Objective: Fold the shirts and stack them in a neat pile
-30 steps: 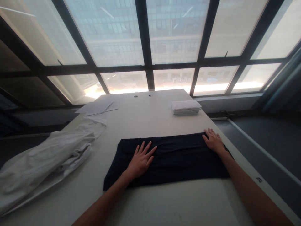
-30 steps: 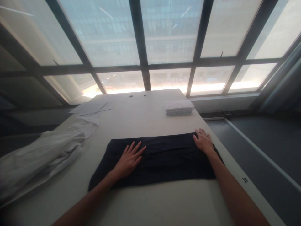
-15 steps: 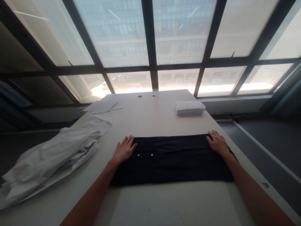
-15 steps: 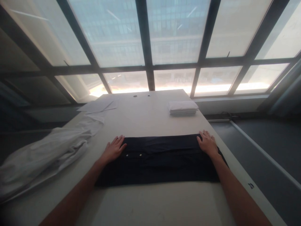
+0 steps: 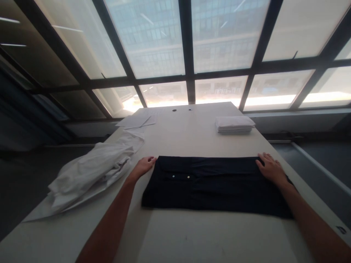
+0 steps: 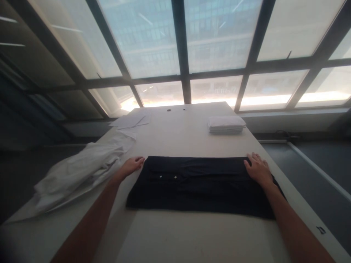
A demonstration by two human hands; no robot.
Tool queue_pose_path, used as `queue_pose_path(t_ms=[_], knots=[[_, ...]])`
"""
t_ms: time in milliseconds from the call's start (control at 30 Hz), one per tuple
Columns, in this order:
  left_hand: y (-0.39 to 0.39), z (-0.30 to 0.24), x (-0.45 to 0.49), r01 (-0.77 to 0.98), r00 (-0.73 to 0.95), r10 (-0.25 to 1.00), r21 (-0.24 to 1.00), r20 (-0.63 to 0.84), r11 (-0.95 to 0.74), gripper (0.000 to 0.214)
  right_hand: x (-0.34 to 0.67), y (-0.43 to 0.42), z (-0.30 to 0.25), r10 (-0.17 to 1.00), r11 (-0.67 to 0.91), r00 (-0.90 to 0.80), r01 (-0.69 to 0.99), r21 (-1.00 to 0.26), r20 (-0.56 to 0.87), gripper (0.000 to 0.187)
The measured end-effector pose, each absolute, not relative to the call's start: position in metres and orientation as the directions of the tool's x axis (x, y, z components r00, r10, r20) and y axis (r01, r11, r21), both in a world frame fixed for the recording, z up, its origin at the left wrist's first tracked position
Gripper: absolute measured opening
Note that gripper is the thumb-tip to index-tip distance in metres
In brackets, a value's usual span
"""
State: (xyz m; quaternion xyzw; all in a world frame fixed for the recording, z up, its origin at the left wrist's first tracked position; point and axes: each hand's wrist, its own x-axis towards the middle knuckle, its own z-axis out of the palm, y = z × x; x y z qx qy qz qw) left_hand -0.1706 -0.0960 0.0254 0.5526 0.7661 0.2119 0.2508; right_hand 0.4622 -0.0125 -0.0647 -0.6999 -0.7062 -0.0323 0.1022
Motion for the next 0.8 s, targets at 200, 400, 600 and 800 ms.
queue_pose_path(t_ms=[200, 400, 600, 800], knots=[[-0.122, 0.048, -0.179, 0.529, -0.154, 0.831, 0.666, -0.534, 0.526, 0.069, 0.467, -0.01, -0.07, 0.981, 0.033, -0.013, 0.994, -0.105, 0.191, 0.064], [-0.131, 0.054, -0.176, 0.577, -0.039, 0.821, 0.658, -0.57, 0.484, 0.062, 0.465, -0.011, -0.067, 0.981, 0.034, -0.01, 0.992, -0.122, 0.195, 0.064], [-0.135, 0.061, -0.166, 0.55, 0.071, 0.842, 0.725, -0.535, 0.414, 0.057, 0.466, -0.01, -0.068, 0.978, 0.039, -0.012, 0.991, -0.127, 0.209, 0.062], [-0.13, 0.069, -0.153, 0.489, 0.13, 0.888, 0.808, -0.441, 0.33, 0.051, 0.469, -0.007, -0.072, 0.975, 0.045, -0.015, 0.99, -0.13, 0.223, 0.063]])
